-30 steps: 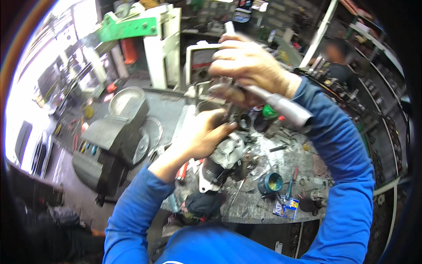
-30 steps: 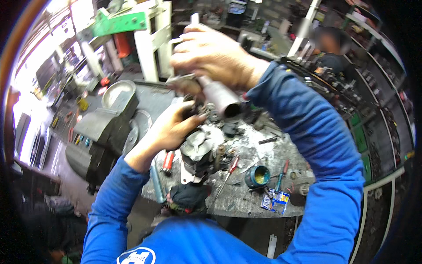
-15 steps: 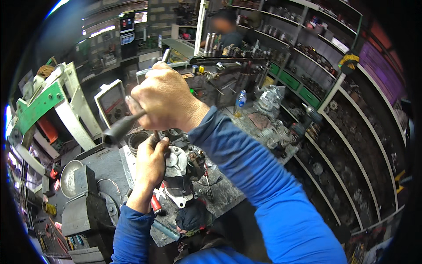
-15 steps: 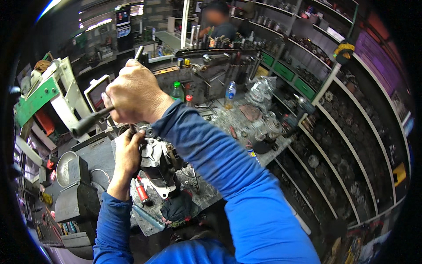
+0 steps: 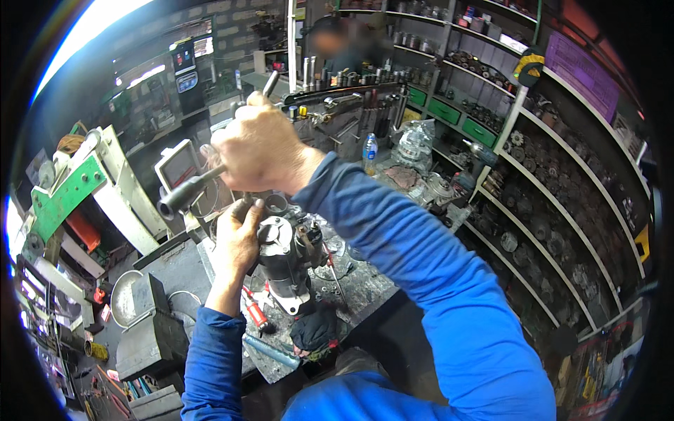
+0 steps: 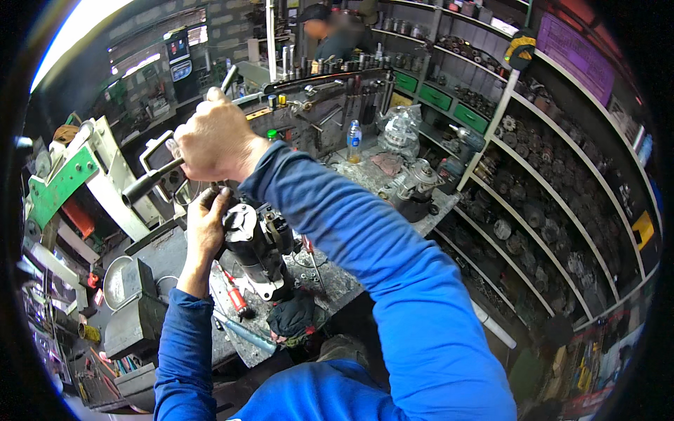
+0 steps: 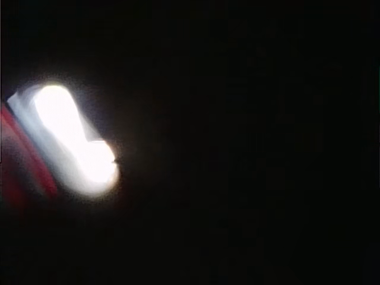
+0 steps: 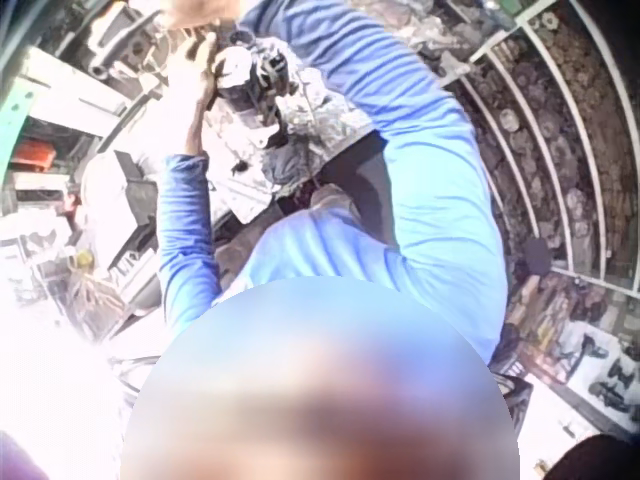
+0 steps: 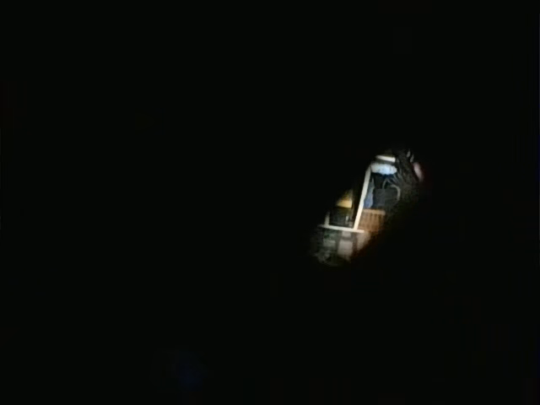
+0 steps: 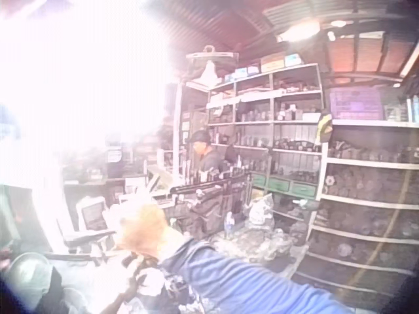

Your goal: The person assembles a cylindrical mechanical component on a workbench. They use a T-handle wrench to tighten bolts, a hammer to tap parts into place, and a cordless impact driver to secure fasteners. The person also wipes the component with a cloth and handles small parts like bolts and a rubber seal.

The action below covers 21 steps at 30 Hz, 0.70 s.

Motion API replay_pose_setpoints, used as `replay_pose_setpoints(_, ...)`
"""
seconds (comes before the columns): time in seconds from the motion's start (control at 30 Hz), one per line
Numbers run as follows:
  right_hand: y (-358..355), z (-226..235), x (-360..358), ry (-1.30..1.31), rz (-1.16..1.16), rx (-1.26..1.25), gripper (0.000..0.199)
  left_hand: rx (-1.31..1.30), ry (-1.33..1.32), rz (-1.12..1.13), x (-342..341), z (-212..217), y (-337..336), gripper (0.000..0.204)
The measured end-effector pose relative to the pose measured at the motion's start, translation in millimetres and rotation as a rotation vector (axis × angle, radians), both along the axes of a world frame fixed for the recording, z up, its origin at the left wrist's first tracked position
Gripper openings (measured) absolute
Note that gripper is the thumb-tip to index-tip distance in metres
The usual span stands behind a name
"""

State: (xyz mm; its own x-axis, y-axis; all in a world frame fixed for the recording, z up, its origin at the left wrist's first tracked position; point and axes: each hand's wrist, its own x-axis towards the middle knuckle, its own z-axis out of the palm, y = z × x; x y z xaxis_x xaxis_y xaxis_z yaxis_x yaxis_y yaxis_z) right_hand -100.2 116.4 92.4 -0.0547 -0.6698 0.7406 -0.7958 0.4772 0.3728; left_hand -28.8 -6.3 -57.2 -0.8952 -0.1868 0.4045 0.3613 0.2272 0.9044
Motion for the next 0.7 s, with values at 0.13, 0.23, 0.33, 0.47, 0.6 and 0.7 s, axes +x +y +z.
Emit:
replay_pose_setpoints(0.13,5.0,5.2,-18.0,0.021,0.233,0.179,0.024,-0.027,-0.141,0.005,3.9,2.4,-0.4,0.034)
replay_pose_setpoints(0.23,5.7,11.0,-34.6,0.021,0.469,0.269,0.033,-0.330,-0.278,0.281,11.4,13.3,3.8,0.026)
replay_pose_setpoints(0.33,6.5,15.9,-52.4,0.061,0.705,0.342,0.040,-0.183,-0.214,0.210,20.5,21.0,10.6,0.030)
replay_pose_setpoints(0.47,-3.2,11.9,-75.2,0.173,0.665,0.279,0.035,-0.095,-0.292,0.228,19.6,21.8,12.2,0.022)
replay_pose_setpoints(0.6,-10.3,-3.5,-87.0,-0.125,0.617,0.308,0.039,0.060,-0.336,0.124,17.9,15.7,9.2,0.024)
replay_pose_setpoints(0.7,-12.0,-8.0,-86.4,0.029,0.876,0.099,0.039,0.101,-0.303,0.147,18.0,13.9,9.5,0.020)
